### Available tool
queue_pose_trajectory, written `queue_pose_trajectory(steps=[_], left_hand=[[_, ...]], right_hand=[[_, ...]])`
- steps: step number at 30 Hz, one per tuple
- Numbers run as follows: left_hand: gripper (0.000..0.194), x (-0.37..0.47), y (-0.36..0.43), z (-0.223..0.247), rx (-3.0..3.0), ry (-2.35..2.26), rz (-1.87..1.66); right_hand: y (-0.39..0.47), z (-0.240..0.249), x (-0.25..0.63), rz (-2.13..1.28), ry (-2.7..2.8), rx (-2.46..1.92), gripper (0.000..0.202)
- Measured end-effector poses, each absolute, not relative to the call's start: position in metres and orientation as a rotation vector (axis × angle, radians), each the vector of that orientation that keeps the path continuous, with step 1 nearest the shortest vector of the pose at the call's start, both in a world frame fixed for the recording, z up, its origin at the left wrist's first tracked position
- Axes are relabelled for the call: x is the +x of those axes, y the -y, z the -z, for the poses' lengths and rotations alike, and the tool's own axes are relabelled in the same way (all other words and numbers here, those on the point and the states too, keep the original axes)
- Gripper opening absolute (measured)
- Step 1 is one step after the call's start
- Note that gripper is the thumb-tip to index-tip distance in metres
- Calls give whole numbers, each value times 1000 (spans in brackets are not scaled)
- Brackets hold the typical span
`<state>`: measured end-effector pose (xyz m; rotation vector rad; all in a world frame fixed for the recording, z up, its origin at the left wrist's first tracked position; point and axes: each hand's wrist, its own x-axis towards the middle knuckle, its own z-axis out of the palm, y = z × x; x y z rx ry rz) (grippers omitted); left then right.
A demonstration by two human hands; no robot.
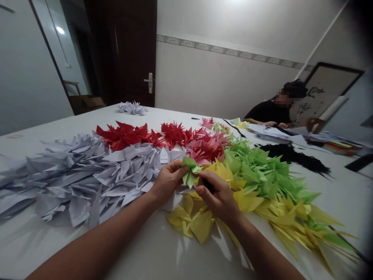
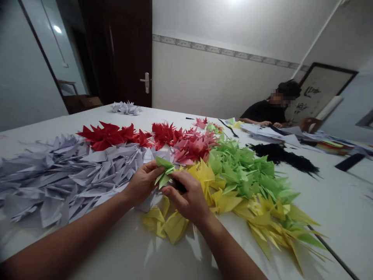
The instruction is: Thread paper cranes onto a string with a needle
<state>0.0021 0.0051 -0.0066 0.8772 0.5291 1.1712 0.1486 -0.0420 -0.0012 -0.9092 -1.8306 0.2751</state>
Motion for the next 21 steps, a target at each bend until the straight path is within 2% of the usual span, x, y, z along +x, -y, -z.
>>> queue_pose_trajectory(steps=[9,21], left_hand=[[25,2,-7,13,942,-546,-1277],[21,2,1,14,1275,-657,-1429]], right_hand=[[41,7,143,-538,1800,-1070,26],[39,10,145,-595,1708,-1104,27]])
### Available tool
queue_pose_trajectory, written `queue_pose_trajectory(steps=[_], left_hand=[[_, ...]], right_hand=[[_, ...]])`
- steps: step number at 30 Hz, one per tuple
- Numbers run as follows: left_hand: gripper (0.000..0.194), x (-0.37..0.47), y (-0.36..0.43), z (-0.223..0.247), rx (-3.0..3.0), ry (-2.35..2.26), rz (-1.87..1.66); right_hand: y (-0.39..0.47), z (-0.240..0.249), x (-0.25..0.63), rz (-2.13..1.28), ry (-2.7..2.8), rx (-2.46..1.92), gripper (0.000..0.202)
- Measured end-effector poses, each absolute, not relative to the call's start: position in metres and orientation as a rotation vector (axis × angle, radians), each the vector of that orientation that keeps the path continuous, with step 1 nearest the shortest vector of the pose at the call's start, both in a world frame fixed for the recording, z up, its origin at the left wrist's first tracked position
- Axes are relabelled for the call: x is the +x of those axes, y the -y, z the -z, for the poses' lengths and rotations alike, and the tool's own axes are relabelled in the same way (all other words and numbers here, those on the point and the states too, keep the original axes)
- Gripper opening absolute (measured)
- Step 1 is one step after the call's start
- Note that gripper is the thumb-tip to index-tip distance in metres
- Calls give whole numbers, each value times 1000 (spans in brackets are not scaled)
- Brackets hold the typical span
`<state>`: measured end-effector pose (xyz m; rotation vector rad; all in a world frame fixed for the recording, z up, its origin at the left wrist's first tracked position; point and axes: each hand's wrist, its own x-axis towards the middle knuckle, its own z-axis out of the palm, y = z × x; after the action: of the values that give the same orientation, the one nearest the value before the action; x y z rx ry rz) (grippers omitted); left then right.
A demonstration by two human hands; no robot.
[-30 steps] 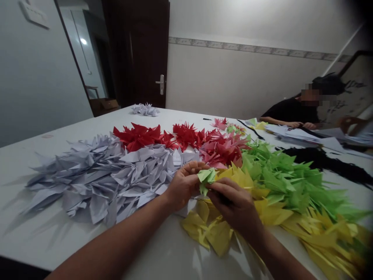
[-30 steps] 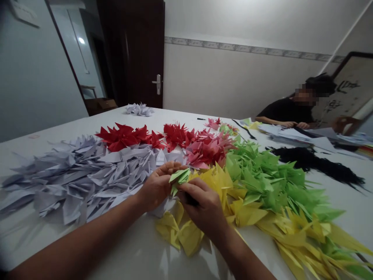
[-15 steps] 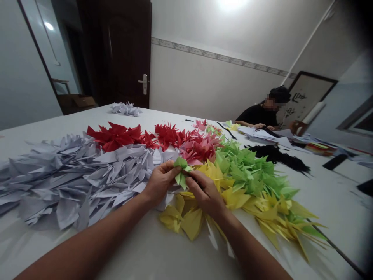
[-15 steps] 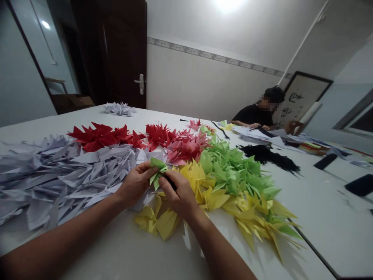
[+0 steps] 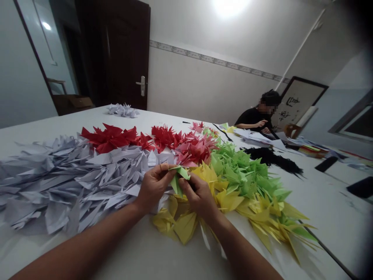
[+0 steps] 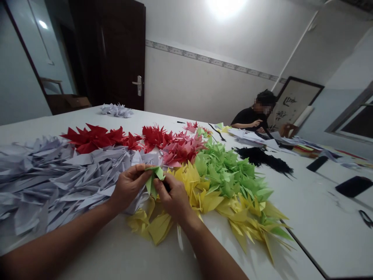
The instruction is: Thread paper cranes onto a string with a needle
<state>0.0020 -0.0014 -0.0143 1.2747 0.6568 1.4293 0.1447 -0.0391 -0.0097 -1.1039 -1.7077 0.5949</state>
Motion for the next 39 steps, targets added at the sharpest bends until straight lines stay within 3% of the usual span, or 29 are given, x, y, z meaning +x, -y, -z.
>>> queue_pose_trajectory(steps=[39], left_hand=[[25,7,14,17,1222,-638,-1479]], right_hand=[[39,16,146,-690,1535,-1265,33]])
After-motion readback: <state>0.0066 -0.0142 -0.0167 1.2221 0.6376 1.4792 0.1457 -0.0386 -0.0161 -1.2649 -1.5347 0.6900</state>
